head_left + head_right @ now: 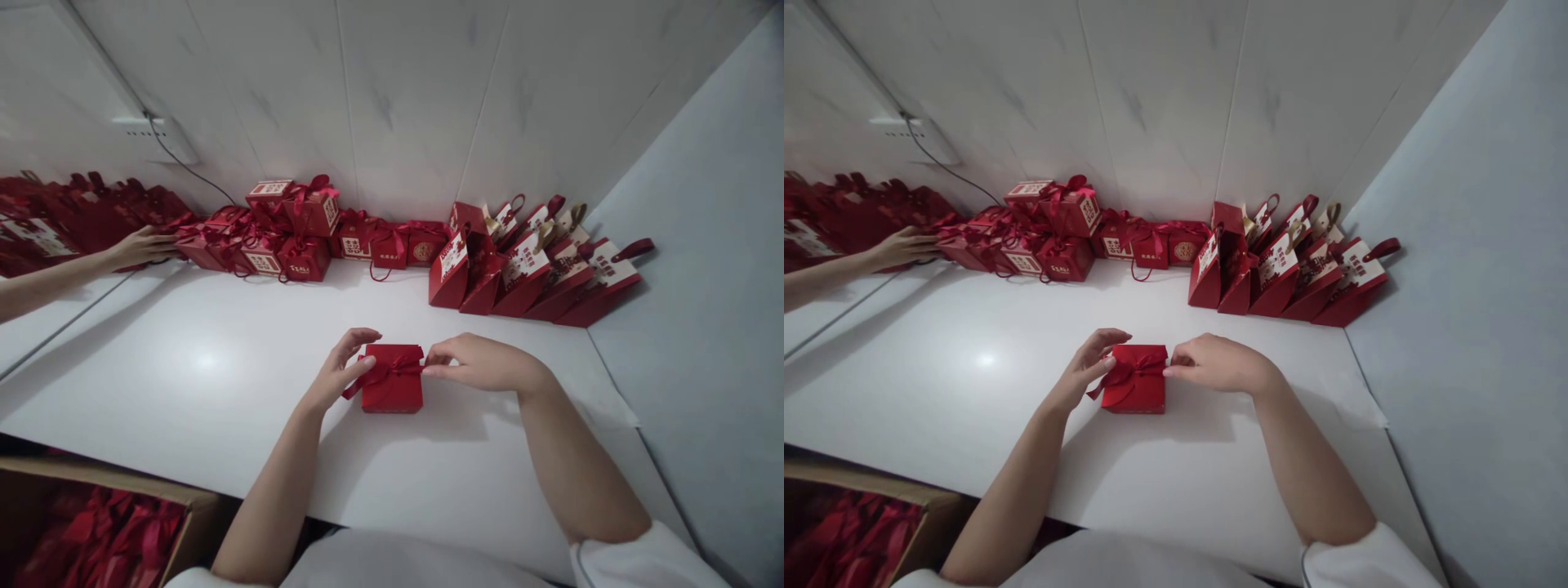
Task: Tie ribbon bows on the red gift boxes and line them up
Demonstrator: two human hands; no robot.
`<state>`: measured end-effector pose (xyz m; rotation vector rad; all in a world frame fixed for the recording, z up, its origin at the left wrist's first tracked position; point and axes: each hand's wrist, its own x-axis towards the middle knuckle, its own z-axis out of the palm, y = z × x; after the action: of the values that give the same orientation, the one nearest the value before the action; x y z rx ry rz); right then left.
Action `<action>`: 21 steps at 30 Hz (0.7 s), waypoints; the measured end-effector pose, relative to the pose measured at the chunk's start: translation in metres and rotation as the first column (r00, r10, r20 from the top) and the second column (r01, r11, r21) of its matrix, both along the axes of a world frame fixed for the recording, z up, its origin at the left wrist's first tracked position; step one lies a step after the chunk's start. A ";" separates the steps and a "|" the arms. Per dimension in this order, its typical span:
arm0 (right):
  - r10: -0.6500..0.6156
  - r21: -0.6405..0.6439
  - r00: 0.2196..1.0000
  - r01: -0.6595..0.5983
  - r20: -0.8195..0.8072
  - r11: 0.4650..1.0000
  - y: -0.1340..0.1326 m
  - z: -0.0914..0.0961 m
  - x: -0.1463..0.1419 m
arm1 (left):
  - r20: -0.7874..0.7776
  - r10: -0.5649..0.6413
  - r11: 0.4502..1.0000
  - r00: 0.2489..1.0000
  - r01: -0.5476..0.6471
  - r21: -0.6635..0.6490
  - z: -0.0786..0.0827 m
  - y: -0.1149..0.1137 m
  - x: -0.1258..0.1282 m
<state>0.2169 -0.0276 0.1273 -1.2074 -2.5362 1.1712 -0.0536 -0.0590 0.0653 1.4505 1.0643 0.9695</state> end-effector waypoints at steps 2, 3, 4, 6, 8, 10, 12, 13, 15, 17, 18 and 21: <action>0.016 0.022 0.999 -0.016 0.032 1.000 -0.002 -0.001 -0.003 | -0.040 -0.003 1.000 0.999 0.003 0.008 0.000 -0.002 0.005; 0.015 0.038 0.999 -0.016 0.037 0.999 -0.003 -0.001 -0.005 | -0.053 0.007 1.000 0.999 -0.007 0.010 0.000 -0.003 0.007; 0.015 0.054 0.999 -0.016 0.033 0.998 -0.005 0.000 -0.007 | -0.064 0.016 1.000 0.998 -0.016 0.007 -0.001 -0.004 0.010; 0.029 0.082 1.000 -0.030 0.010 0.996 -0.009 0.004 -0.011 | -0.085 0.032 0.999 0.996 -0.033 -0.007 -0.001 -0.006 0.013; 0.065 0.111 0.998 -0.064 0.000 0.992 -0.015 0.008 -0.015 | -0.091 0.042 0.999 0.995 -0.045 -0.025 -0.002 -0.007 0.015; 0.111 0.136 0.994 -0.113 0.017 0.984 -0.022 0.009 -0.020 | -0.080 0.046 0.997 0.996 -0.050 -0.053 -0.001 -0.007 0.015; 0.154 0.153 0.985 -0.164 0.072 0.975 -0.029 0.009 -0.027 | -0.049 0.051 0.995 0.997 -0.055 -0.083 0.000 -0.006 0.016; 0.170 0.163 0.980 -0.186 0.108 0.969 -0.033 0.008 -0.030 | -0.026 0.054 0.994 0.998 -0.056 -0.098 0.000 -0.006 0.017; 0.178 0.196 0.968 -0.212 0.175 0.957 -0.041 0.005 -0.036 | 0.024 0.055 0.990 0.998 -0.051 -0.131 0.000 -0.006 0.020; 0.157 0.228 0.962 -0.208 0.223 0.951 -0.048 0.003 -0.040 | 0.061 0.054 0.984 0.997 -0.043 -0.172 0.000 -0.007 0.023; 0.145 0.235 0.959 -0.203 0.243 0.951 -0.050 0.004 -0.041 | 0.070 0.059 0.980 0.996 -0.044 -0.194 -0.001 -0.007 0.024; 0.144 0.218 0.949 -0.209 0.281 0.953 -0.054 0.009 -0.039 | 0.102 0.071 0.963 0.992 -0.042 -0.266 -0.001 -0.007 0.025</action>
<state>0.1777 -0.0821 0.1363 -1.1597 -2.9320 0.7318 -0.0288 -0.0663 0.0648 1.1417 1.1123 0.8995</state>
